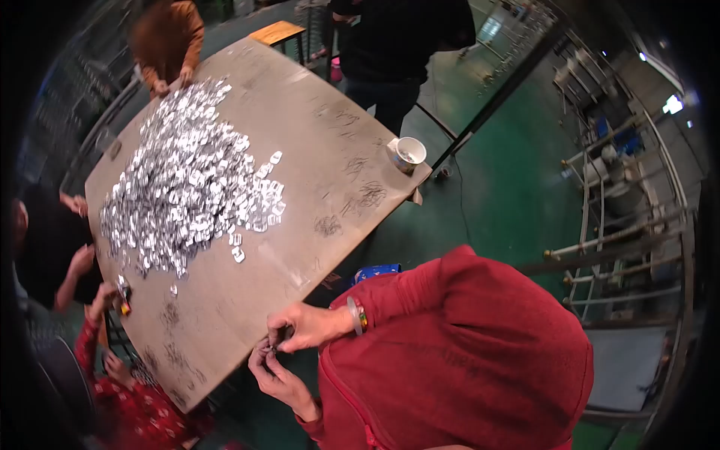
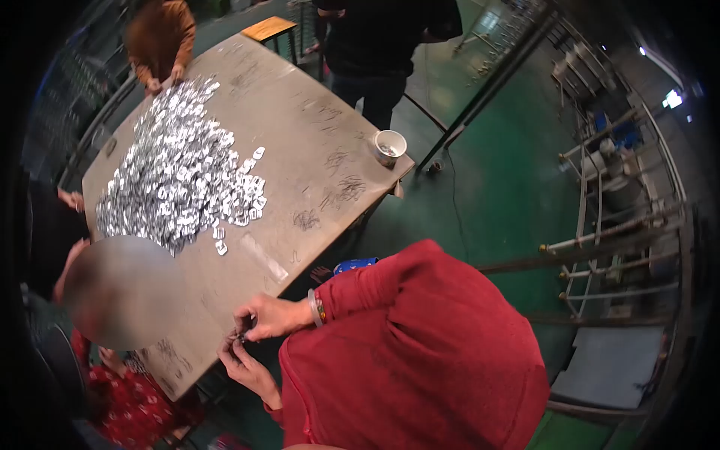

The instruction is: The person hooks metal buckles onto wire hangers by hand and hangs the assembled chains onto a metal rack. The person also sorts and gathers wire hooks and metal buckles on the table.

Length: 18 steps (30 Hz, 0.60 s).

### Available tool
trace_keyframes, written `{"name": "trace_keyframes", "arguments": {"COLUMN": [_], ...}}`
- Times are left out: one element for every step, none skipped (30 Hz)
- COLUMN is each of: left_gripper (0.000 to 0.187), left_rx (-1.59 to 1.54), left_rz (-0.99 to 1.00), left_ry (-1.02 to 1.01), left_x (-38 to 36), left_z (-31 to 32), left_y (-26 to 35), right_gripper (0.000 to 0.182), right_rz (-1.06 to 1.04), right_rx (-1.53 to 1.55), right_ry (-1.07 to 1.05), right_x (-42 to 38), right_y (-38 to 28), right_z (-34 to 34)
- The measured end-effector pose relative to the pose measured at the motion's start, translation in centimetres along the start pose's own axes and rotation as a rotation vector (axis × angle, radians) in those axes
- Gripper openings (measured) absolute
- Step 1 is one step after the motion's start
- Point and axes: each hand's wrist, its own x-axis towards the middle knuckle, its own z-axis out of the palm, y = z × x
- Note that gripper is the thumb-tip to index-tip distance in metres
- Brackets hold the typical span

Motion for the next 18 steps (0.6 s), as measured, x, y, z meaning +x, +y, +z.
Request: {"name": "trace_keyframes", "arguments": {"left_gripper": [0.013,0.013,0.012,0.013,0.017,0.017,0.015,0.012,0.008,0.007,0.006,0.007,0.007,0.008,0.008,0.008,0.007,0.006], "left_rx": [-0.048,0.006,-0.013,-0.050,0.015,0.017,0.020,0.034,0.021,0.025,0.023,-0.002,0.020,0.011,0.004,-0.007,-0.019,-0.015], "left_rz": [-0.057,-0.052,-0.052,-0.039,0.018,0.053,0.062,0.130,0.107,0.104,0.110,0.119,0.131,0.129,0.120,0.090,0.054,0.040], "left_ry": [-0.002,0.020,0.013,0.026,0.027,0.035,0.035,0.017,0.014,0.006,0.000,-0.005,-0.010,0.003,0.014,0.018,0.021,0.038], "left_x": [-0.6,-0.9,-0.8,-0.9,-1.2,-1.4,-1.7,-2.2,-2.2,-2.4,-2.4,-2.4,-2.5,-2.6,-2.8,-2.8,-2.8,-2.9], "left_z": [-0.4,-0.4,-0.5,-0.4,-0.6,-0.7,-0.7,-0.8,-0.5,-0.3,-0.1,0.2,0.4,0.6,0.8,0.8,0.8,0.8], "left_y": [-0.3,-0.2,0.5,0.8,0.4,0.5,0.7,0.2,0.6,0.5,0.4,0.2,-0.1,-0.6,-1.0,-1.0,-1.0,-1.1], "right_gripper": [0.015,0.019,0.020,0.021,0.021,0.022,0.022,0.022,0.024,0.025,0.026,0.028,0.030,0.032,0.032,0.033,0.034,0.035], "right_rz": [-0.206,-0.189,-0.020,0.006,0.162,0.421,0.307,0.336,0.406,0.436,0.458,0.444,0.432,0.424,0.346,0.269,0.191,0.115], "right_rx": [-0.203,-0.166,-0.256,-0.357,-0.465,-0.427,-0.462,-0.529,-0.582,-0.653,-0.731,-0.752,-0.771,-0.787,-0.918,-1.043,-1.163,-1.232], "right_ry": [-0.038,-0.183,-0.239,-0.205,-0.145,-0.033,0.029,0.064,0.131,0.194,0.263,0.296,0.328,0.356,0.369,0.379,0.385,0.394], "right_x": [0.1,0.4,0.5,0.6,0.9,1.3,1.6,1.9,2.4,2.8,3.6,4.7,5.7,6.8,8.1,9.6,10.9,11.9], "right_y": [-0.6,-1.5,-3.0,-2.9,-3.7,-3.5,-2.2,-1.2,-0.8,0.6,1.8,2.7,3.5,4.7,6.8,9.3,11.2,12.5], "right_z": [-1.1,-2.6,-3.9,-5.6,-6.8,-8.7,-11.1,-13.6,-15.8,-18.0,-19.7,-20.6,-21.2,-22.0,-23.3,-25.0,-26.3,-27.1]}}
